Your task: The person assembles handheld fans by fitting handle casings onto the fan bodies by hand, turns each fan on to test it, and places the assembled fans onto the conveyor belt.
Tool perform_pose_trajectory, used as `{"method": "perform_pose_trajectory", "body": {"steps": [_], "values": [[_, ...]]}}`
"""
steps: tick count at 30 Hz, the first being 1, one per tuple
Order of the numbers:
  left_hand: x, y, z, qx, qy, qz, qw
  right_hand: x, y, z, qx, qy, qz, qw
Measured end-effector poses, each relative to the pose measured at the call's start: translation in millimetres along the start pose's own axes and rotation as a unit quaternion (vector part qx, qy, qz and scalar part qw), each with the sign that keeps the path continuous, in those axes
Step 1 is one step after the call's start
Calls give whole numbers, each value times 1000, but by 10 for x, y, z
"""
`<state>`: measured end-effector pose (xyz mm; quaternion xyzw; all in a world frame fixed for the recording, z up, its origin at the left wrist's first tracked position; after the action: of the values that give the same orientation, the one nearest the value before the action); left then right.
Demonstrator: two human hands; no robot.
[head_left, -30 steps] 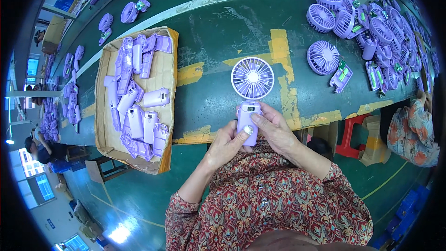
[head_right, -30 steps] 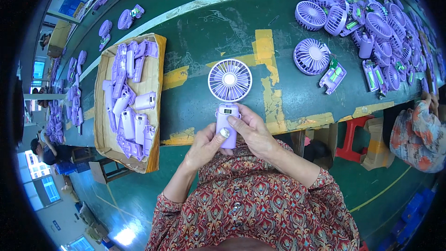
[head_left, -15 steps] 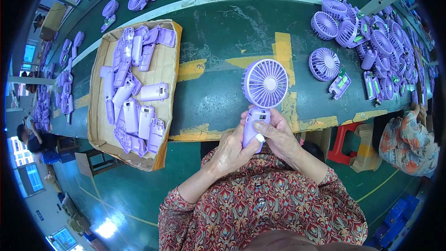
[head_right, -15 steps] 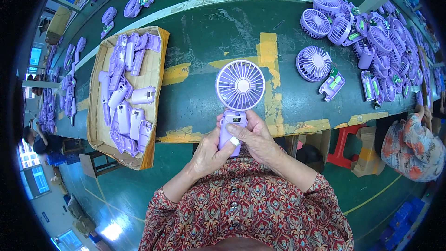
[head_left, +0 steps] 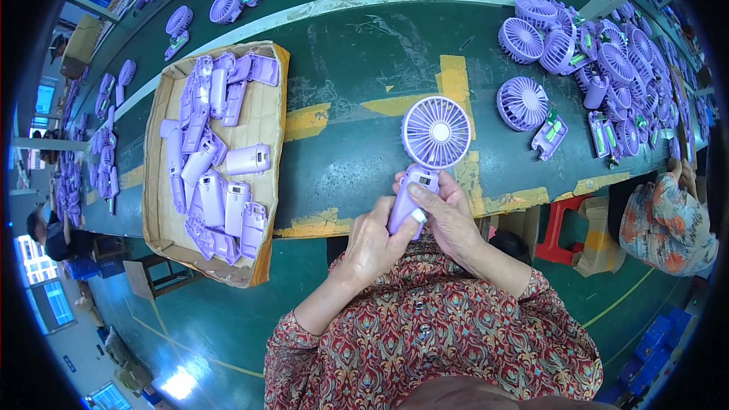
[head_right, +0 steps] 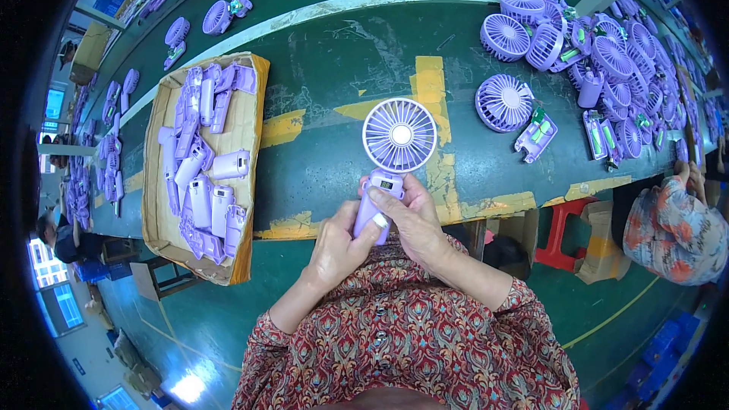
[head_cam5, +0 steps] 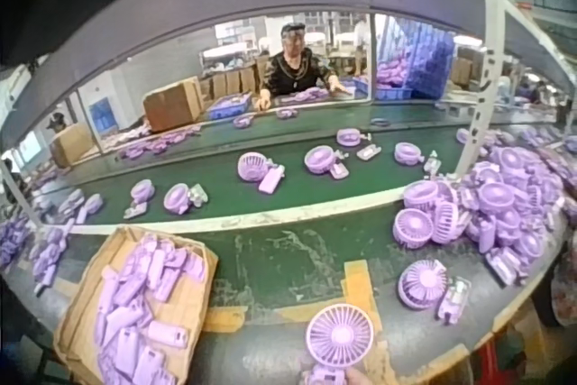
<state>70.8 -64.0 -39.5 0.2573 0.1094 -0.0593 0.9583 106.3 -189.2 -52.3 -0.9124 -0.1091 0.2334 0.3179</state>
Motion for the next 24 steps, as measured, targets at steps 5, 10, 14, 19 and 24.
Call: {"method": "perform_pose_trajectory", "body": {"steps": [5,10,14,19,24], "values": [[-37,29,215,186,-201,149,950,85,63,49,-62,-24,42,997],[-32,67,226,192,-166,152,955,71,101,49,-24,-35,-17,999],[-3,100,180,159,-129,138,969,51,121,24,58,-64,-91,992],[0,114,193,128,-109,127,977,61,131,35,57,-70,-97,991],[-19,89,187,116,-140,156,971,57,127,59,74,-58,-59,994]]}}
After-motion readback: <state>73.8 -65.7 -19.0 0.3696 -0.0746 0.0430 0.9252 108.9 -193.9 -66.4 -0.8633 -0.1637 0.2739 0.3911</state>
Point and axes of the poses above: each hand's wrist, its own x-axis towards the middle knuckle, its own y-axis out of the back of the hand, z = x × y, the point moved 3 cm from there along x, towards the middle knuckle, and after that the axes turned 1 degree about x, right-handed, at the moved point
